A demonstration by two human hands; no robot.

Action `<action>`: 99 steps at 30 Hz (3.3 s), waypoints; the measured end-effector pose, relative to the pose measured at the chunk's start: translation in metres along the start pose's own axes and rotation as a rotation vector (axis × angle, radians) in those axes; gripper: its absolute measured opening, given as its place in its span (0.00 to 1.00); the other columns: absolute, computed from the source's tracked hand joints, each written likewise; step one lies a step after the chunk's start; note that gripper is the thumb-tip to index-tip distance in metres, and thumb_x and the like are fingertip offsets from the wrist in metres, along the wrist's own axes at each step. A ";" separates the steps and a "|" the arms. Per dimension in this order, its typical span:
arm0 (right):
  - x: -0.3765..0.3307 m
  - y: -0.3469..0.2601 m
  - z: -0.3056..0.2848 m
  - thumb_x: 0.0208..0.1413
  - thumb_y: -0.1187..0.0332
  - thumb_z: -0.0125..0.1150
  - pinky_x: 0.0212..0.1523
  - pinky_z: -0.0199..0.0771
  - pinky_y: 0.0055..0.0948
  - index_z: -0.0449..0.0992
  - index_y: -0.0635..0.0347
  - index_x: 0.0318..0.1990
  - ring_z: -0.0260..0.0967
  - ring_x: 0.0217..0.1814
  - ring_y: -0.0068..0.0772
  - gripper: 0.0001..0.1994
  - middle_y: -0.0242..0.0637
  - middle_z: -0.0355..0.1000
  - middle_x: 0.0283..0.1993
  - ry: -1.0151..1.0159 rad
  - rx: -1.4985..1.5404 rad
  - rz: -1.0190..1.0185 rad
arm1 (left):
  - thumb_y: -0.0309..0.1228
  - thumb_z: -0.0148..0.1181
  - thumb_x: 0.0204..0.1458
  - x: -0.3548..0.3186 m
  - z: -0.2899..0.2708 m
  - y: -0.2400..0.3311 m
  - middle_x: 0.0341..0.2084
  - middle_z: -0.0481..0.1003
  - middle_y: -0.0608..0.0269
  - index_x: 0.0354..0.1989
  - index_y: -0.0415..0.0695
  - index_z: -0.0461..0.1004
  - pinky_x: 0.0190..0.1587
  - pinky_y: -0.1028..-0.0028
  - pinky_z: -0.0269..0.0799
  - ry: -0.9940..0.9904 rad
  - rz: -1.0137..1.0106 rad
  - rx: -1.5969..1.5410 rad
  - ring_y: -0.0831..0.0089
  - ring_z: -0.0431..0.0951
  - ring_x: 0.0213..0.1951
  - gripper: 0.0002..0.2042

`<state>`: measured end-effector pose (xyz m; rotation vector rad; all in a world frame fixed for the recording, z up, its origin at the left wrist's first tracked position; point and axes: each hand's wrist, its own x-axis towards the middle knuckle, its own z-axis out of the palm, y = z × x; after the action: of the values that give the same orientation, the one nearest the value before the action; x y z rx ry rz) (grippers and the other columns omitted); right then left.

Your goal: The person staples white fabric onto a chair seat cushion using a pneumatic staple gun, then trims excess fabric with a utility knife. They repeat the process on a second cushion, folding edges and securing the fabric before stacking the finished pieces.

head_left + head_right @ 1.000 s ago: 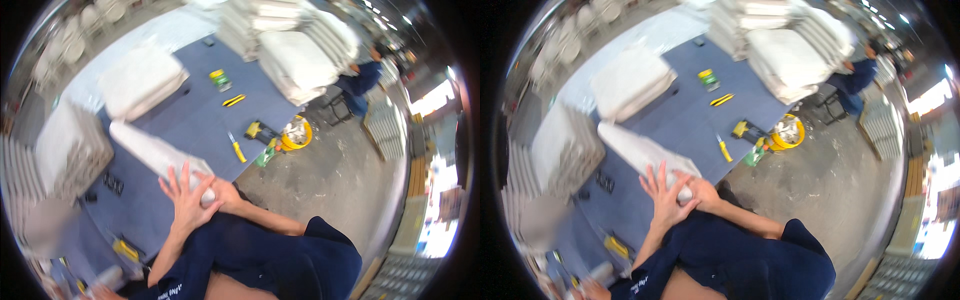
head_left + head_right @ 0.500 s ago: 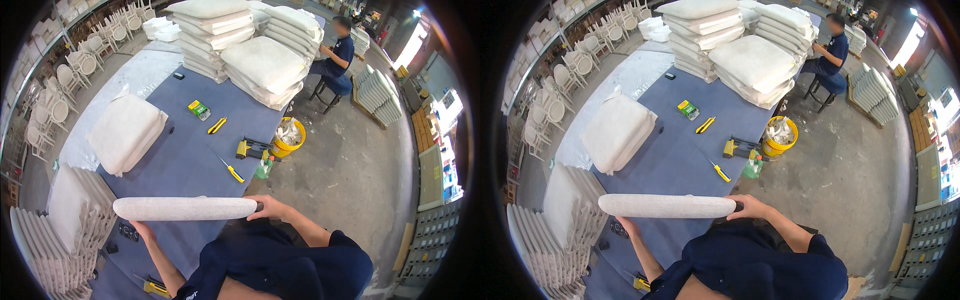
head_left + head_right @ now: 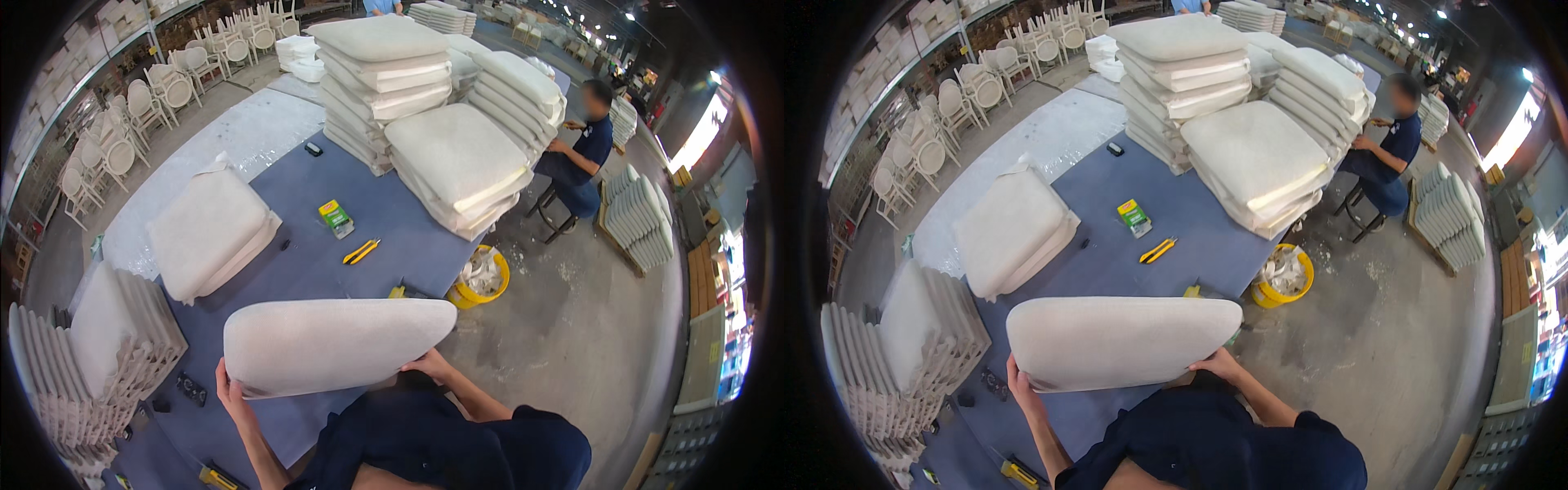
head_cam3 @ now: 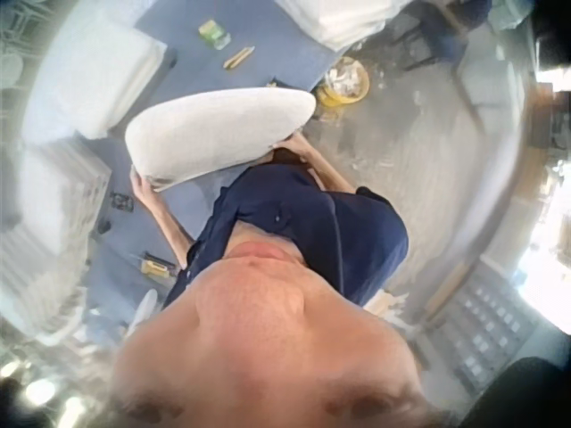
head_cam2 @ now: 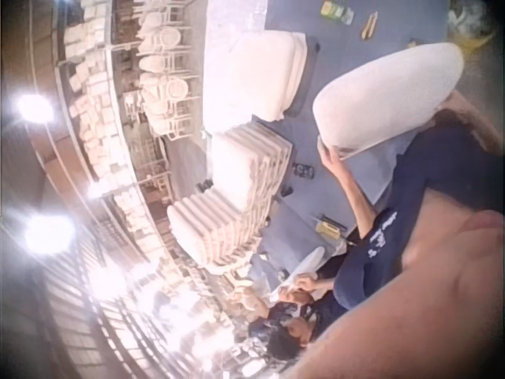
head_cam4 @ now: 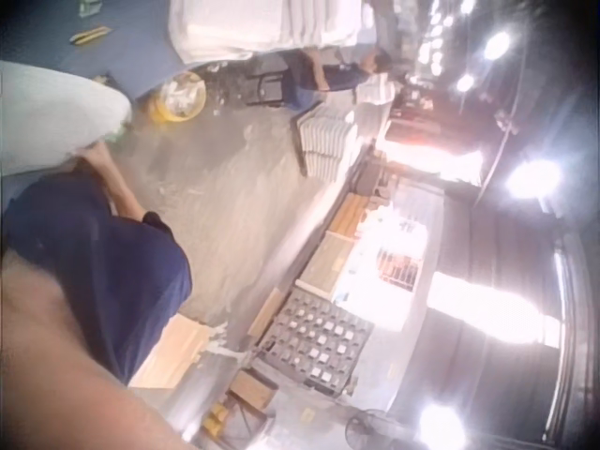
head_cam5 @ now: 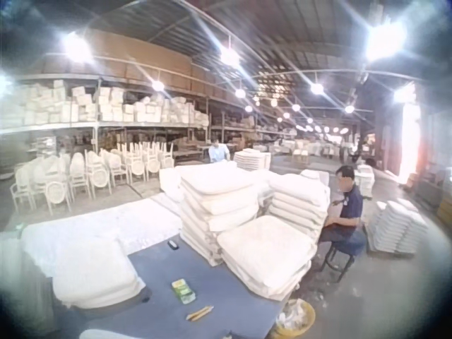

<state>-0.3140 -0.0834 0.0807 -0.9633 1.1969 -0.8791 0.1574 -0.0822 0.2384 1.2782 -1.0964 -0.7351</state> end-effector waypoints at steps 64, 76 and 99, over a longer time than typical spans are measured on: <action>0.028 0.089 -0.087 0.71 0.74 0.53 0.39 0.86 0.30 0.81 0.71 0.51 0.80 0.39 0.30 0.12 0.39 0.80 0.42 0.874 -0.013 -0.069 | 0.47 0.81 0.41 0.356 0.009 -0.149 0.78 0.57 0.48 0.81 0.54 0.53 0.78 0.37 0.47 -0.183 0.115 1.555 0.34 0.54 0.77 0.57; 0.138 -0.182 0.043 0.76 0.68 0.54 0.57 0.78 0.29 0.77 0.67 0.61 0.78 0.52 0.28 0.14 0.39 0.81 0.53 0.177 -0.081 -0.428 | 0.37 0.76 0.35 0.200 -0.016 0.122 0.43 0.86 0.49 0.55 0.45 0.82 0.44 0.59 0.83 -0.193 0.554 1.105 0.50 0.87 0.41 0.31; 0.201 -0.116 0.156 0.78 0.49 0.49 0.77 0.55 0.37 0.59 0.63 0.78 0.57 0.79 0.36 0.32 0.42 0.64 0.76 -0.276 -0.281 -0.345 | 0.40 0.57 0.70 0.005 -0.165 0.003 0.50 0.85 0.49 0.57 0.40 0.82 0.61 0.60 0.76 0.216 -0.305 0.625 0.48 0.84 0.56 0.18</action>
<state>-0.1343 -0.2897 0.1366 -1.5009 0.9442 -0.8233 0.3113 -0.0251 0.2525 2.0392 -0.9959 -0.4657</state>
